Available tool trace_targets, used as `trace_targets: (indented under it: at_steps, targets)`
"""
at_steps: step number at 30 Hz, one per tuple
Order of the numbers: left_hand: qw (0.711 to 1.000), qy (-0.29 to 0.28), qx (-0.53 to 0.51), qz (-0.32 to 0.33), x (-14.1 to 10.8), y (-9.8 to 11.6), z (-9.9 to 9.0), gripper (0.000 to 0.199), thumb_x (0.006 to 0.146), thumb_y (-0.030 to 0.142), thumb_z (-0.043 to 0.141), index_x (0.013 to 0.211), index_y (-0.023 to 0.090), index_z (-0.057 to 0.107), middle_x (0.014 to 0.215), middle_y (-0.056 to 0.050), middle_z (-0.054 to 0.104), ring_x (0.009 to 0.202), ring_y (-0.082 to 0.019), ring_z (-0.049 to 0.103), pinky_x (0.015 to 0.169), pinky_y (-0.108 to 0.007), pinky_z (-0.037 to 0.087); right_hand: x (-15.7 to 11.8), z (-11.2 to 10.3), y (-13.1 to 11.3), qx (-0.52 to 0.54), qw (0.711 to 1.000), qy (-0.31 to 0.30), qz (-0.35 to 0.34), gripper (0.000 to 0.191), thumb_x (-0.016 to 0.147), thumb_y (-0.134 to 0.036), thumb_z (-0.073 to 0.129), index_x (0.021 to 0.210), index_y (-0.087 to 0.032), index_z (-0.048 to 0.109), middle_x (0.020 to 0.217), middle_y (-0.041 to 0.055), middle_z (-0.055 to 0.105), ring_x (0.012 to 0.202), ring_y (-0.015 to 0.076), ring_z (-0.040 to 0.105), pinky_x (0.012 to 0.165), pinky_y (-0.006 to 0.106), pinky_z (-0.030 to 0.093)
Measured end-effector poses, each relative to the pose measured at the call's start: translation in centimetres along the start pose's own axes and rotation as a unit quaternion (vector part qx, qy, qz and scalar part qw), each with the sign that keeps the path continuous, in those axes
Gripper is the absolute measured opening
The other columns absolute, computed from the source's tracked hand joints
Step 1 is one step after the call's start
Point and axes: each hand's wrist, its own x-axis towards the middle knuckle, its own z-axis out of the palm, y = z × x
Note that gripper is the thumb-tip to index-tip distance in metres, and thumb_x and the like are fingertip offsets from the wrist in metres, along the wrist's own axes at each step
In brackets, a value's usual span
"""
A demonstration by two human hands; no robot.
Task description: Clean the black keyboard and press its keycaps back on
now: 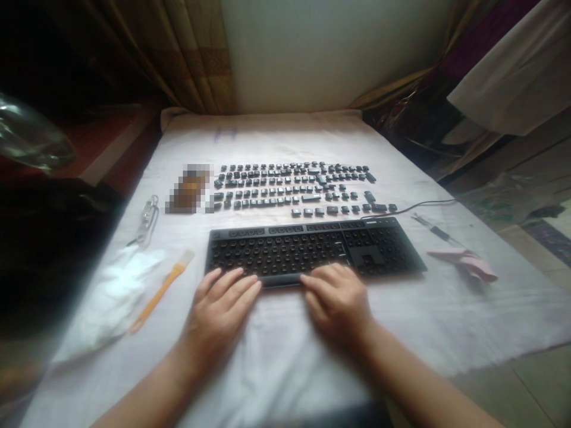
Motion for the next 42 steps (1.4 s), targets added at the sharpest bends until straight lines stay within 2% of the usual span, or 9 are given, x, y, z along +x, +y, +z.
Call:
trace_targets:
  at_steps: [8, 12, 15, 17, 20, 23, 29, 36, 42]
  targets:
    - [0.998, 0.05, -0.038, -0.009, 0.3, -0.5, 0.4, 0.029, 0.093, 0.012, 0.056, 0.119, 0.021, 0.064, 0.119, -0.005, 0.073, 0.118, -0.023, 0.062, 0.109, -0.043, 0.037, 0.1, 0.0, 0.5, 0.012, 0.999, 0.034, 0.019, 0.017, 0.086, -0.014, 0.056, 0.086, -0.018, 0.072, 0.078, 0.0043, 0.071, 0.071, 0.0177, 0.06, 0.068, 0.031, 0.044]
    - [0.996, 0.065, -0.054, -0.029, 0.4, -0.8, 0.2, 0.026, 0.092, 0.011, 0.056, 0.116, 0.02, 0.063, 0.116, -0.007, 0.073, 0.115, -0.023, 0.062, 0.107, -0.044, 0.04, 1.1, -0.8, 2.5, -0.035, 0.998, 0.051, 0.028, 0.018, 0.088, -0.016, 0.056, 0.088, -0.02, 0.074, 0.081, 0.0041, 0.072, 0.073, 0.0178, 0.063, 0.069, 0.031, 0.045]
    - [0.995, 0.068, -0.052, -0.045, 0.5, -1.2, 0.2, 0.026, 0.092, 0.013, 0.055, 0.116, 0.019, 0.063, 0.116, -0.008, 0.072, 0.114, -0.023, 0.063, 0.107, -0.044, 0.041, 3.4, -1.3, 4.7, -0.078, 0.995, 0.06, 0.026, 0.018, 0.088, -0.017, 0.057, 0.089, -0.02, 0.075, 0.083, 0.0048, 0.073, 0.076, 0.0194, 0.064, 0.07, 0.032, 0.046]
    - [0.995, 0.074, -0.049, -0.049, 0.5, -1.4, 0.2, 0.026, 0.092, 0.014, 0.056, 0.116, 0.02, 0.063, 0.116, -0.008, 0.072, 0.113, -0.023, 0.063, 0.106, -0.045, 0.042, 5.7, -1.2, 6.0, -0.105, 0.994, 0.028, 0.022, 0.019, 0.09, -0.02, 0.058, 0.093, -0.019, 0.076, 0.089, 0.0062, 0.074, 0.081, 0.0206, 0.064, 0.074, 0.032, 0.047]
    - [0.994, 0.082, -0.041, -0.056, 0.4, -1.8, 0.2, 0.027, 0.091, 0.016, 0.055, 0.117, 0.021, 0.063, 0.116, -0.007, 0.072, 0.113, -0.024, 0.063, 0.104, -0.046, 0.044, 9.3, -0.2, 7.3, -0.147, 0.984, -0.092, 0.044, 0.019, 0.092, -0.025, 0.06, 0.097, -0.023, 0.078, 0.099, 0.0068, 0.074, 0.088, 0.022, 0.063, 0.077, 0.033, 0.047]
    - [0.994, 0.088, -0.032, -0.059, 0.2, -2.3, 0.2, 0.028, 0.092, 0.018, 0.056, 0.119, 0.019, 0.062, 0.117, -0.009, 0.072, 0.113, -0.025, 0.063, 0.103, -0.045, 0.045, 12.2, 1.2, 7.9, -0.153, 0.975, -0.158, 0.031, 0.014, 0.088, -0.028, 0.068, 0.095, -0.027, 0.08, 0.1, 0.0054, 0.074, 0.091, 0.0217, 0.062, 0.076, 0.032, 0.047]
    - [0.993, 0.09, -0.025, -0.071, -0.2, -2.8, 0.2, 0.029, 0.093, 0.019, 0.057, 0.121, 0.018, 0.061, 0.119, -0.009, 0.07, 0.115, -0.026, 0.061, 0.103, -0.044, 0.044, 14.3, 2.8, 8.2, -0.156, 0.956, -0.248, 0.008, 0.008, 0.082, -0.026, 0.073, 0.083, -0.026, 0.081, 0.093, 0.0061, 0.075, 0.091, 0.0223, 0.063, 0.075, 0.03, 0.048]
    - [0.993, 0.081, -0.04, -0.078, -0.1, -2.7, 0.2, 0.031, 0.092, 0.019, 0.056, 0.123, 0.02, 0.061, 0.123, -0.009, 0.069, 0.118, -0.026, 0.061, 0.104, -0.046, 0.044, 14.6, 3.2, 8.2, -0.145, 0.946, -0.287, 0.032, 0.015, 0.084, -0.021, 0.066, 0.086, -0.023, 0.081, 0.1, 0.0065, 0.076, 0.094, 0.0218, 0.065, 0.076, 0.028, 0.047]
    - [0.995, 0.071, -0.037, -0.062, 0.0, -2.6, 0.2, 0.032, 0.092, 0.015, 0.057, 0.123, 0.019, 0.06, 0.123, -0.011, 0.068, 0.119, -0.028, 0.059, 0.104, -0.049, 0.042, 14.6, 1.2, 7.4, -0.135, 0.959, -0.231, 0.09, 0.026, 0.094, -0.027, 0.052, 0.105, -0.024, 0.075, 0.092, 0.0051, 0.077, 0.082, 0.0197, 0.067, 0.072, 0.029, 0.046]
